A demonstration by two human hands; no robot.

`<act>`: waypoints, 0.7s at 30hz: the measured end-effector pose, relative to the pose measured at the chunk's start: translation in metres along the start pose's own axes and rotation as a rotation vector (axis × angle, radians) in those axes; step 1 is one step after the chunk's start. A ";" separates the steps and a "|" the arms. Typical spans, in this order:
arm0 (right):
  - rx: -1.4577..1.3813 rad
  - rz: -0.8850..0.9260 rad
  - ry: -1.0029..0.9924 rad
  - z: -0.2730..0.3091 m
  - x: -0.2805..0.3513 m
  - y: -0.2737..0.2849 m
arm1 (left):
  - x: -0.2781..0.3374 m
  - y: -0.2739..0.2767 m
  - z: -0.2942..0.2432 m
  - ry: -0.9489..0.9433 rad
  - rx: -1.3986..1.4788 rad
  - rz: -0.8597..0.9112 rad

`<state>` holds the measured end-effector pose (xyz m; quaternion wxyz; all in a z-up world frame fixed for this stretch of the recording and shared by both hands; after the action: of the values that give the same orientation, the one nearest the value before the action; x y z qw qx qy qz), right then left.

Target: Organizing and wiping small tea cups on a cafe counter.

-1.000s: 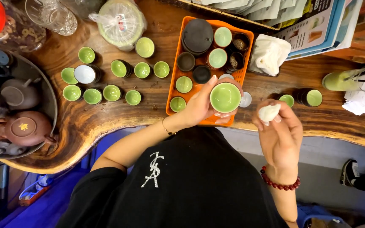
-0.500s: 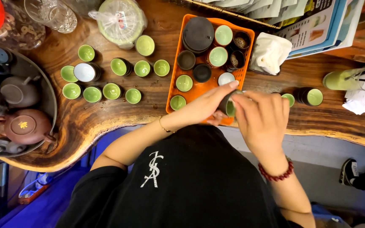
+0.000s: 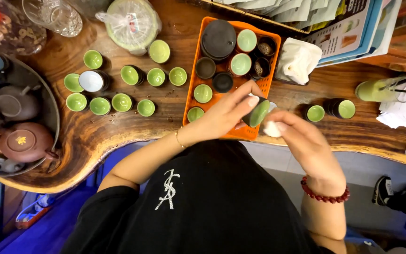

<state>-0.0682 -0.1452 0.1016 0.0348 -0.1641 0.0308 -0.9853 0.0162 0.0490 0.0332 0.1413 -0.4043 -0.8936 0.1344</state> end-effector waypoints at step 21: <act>-0.279 -0.223 0.454 -0.051 0.012 -0.011 | 0.021 0.017 0.001 -0.052 0.216 0.300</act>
<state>-0.0972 -0.1330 0.0577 -0.1047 0.0552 0.1548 -0.9808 0.0142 0.0758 0.0292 0.1392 -0.5120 -0.8069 0.2594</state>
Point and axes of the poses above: each hand's wrist, its own x-axis away from the middle knuckle, its own y-axis out of the back of the hand, z = x × y, the point moved 1 cm from there along -x, towards the middle knuckle, and after that the axes turned 9 degrees about y, right-handed, at the moved point
